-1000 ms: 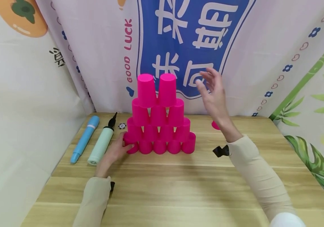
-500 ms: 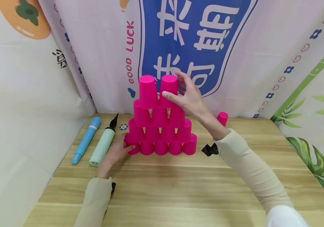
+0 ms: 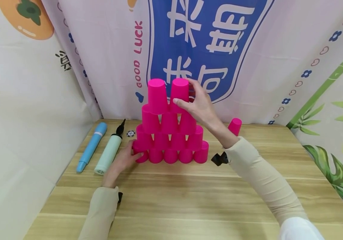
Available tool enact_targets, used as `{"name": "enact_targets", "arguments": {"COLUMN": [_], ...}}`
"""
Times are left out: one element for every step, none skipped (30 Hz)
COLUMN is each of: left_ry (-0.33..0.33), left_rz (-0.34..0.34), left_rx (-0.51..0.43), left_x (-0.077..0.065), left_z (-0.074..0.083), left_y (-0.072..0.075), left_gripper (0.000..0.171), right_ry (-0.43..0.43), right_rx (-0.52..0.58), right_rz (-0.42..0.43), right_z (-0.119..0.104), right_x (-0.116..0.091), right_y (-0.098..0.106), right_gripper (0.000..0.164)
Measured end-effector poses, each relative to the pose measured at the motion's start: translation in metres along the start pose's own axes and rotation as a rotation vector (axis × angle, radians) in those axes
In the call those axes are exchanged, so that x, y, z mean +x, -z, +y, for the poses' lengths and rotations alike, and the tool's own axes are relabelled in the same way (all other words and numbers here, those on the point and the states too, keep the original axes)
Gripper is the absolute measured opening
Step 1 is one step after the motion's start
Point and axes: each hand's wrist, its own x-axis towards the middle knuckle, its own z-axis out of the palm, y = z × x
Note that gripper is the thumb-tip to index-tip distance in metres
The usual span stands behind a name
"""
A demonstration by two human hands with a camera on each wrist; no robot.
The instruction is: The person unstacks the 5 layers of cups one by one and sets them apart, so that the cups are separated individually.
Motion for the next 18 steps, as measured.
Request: {"name": "enact_targets", "arguments": {"left_ry": [-0.002,-0.002,-0.008,-0.006,-0.006,-0.006,-0.008,-0.011,-0.012,-0.01,-0.012,-0.014,-0.015,-0.015,-0.015,-0.016,-0.018,-0.018], "left_rz": [0.001,0.002,0.001,0.0,0.001,0.001,-0.001,-0.003,-0.002,-0.001,-0.001,-0.001,-0.002,-0.001,0.0,-0.001,-0.003,-0.005], "left_rx": [0.0,-0.001,-0.002,-0.006,-0.008,-0.011,-0.008,-0.004,-0.001,-0.001,0.002,0.004,0.007,0.006,0.005,0.006,0.008,0.009], "left_x": [0.0,0.0,0.0,0.0,0.0,0.0,0.0,-0.001,-0.001,-0.001,-0.001,-0.001,-0.001,0.0,0.0,0.0,0.001,0.001], "left_z": [0.0,0.0,0.0,-0.001,-0.001,-0.001,-0.002,-0.002,-0.002,-0.002,-0.002,-0.001,-0.001,-0.001,-0.001,-0.001,-0.001,-0.001], "left_y": [0.0,0.0,0.0,0.0,-0.001,-0.001,-0.001,-0.001,-0.001,0.0,0.0,0.001,0.001,0.001,0.002,0.002,0.002,0.001], "left_gripper": [0.067,0.067,0.067,0.067,0.067,0.067,0.067,0.067,0.067,0.067,0.067,0.067,0.067,0.067,0.067,0.067,0.067,0.067], "right_ry": [0.002,0.006,0.013,0.02,0.03,0.037,0.045,0.056,0.063,0.069,0.076,0.083,0.088,0.094,0.096,0.095,0.092,0.085], "right_rx": [0.0,-0.001,-0.001,-0.003,-0.003,-0.006,-0.009,-0.012,-0.018,-0.025,-0.031,-0.038,-0.047,-0.054,-0.057,-0.059,-0.062,-0.069], "right_rz": [0.004,0.01,0.017,0.025,0.036,0.049,0.061,0.074,0.087,0.101,0.115,0.13,0.146,0.163,0.18,0.197,0.212,0.23], "right_z": [0.0,0.0,0.0,0.001,0.001,0.001,0.002,0.002,0.003,0.004,0.005,0.006,0.008,0.009,0.012,0.015,0.018,0.023], "right_x": [0.0,0.0,-0.001,-0.001,-0.002,-0.002,-0.003,-0.003,-0.003,-0.003,-0.004,-0.004,-0.004,-0.004,-0.004,-0.005,-0.006,-0.007], "right_y": [0.0,0.0,0.001,0.002,0.002,0.004,0.005,0.007,0.009,0.011,0.014,0.017,0.02,0.024,0.027,0.032,0.036,0.041], "right_gripper": [0.077,0.077,0.076,0.075,0.075,0.075,0.075,0.075,0.074,0.074,0.074,0.074,0.073,0.073,0.073,0.073,0.072,0.072]}}
